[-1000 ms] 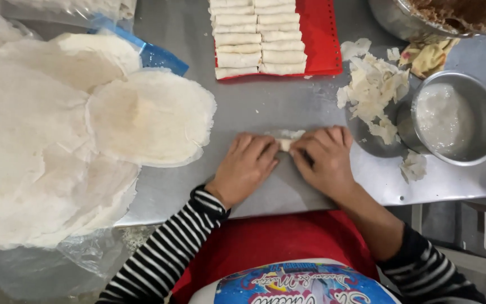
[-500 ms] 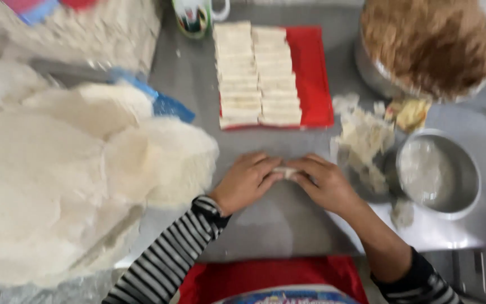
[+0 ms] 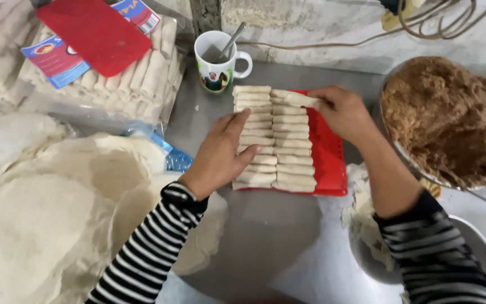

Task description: Rolling meat filling into thin wrappers to create lumpia rolls on a production table.

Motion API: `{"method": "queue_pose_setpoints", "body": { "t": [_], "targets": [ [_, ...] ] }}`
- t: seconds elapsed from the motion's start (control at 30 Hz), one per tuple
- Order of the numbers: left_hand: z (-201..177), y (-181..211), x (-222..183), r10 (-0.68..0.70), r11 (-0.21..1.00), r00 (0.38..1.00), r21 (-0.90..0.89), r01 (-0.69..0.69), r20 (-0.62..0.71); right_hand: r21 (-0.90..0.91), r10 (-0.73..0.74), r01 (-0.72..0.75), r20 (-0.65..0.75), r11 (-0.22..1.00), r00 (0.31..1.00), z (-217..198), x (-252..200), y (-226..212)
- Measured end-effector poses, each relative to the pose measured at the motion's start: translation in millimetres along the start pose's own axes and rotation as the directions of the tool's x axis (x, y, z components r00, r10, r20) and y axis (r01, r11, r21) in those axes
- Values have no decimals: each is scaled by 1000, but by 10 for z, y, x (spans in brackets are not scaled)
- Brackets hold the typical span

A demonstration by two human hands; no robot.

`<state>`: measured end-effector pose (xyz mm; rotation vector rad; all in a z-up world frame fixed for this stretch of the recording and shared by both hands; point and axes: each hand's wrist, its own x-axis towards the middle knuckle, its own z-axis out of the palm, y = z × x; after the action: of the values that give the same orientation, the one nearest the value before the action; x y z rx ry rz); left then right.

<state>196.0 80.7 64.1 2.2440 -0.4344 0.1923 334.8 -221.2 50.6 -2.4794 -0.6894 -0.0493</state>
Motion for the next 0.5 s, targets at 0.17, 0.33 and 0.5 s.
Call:
{"method": "queue_pose_setpoints", "body": {
  "t": [0.17, 0.33, 0.5],
  "targets": [
    [227, -227, 352, -63, 971, 997, 234, 53, 35, -115, -178, 171, -61, 979, 982, 642, 446, 548],
    [444, -80, 806, 0, 945, 973, 318, -75, 229, -43, -292, 290, -63, 956, 954, 641, 350, 437],
    [986, -340, 999, 53, 874, 978, 465, -144, 202, 114, -216, 219, -44, 969, 975, 497, 259, 343]
  ]
}}
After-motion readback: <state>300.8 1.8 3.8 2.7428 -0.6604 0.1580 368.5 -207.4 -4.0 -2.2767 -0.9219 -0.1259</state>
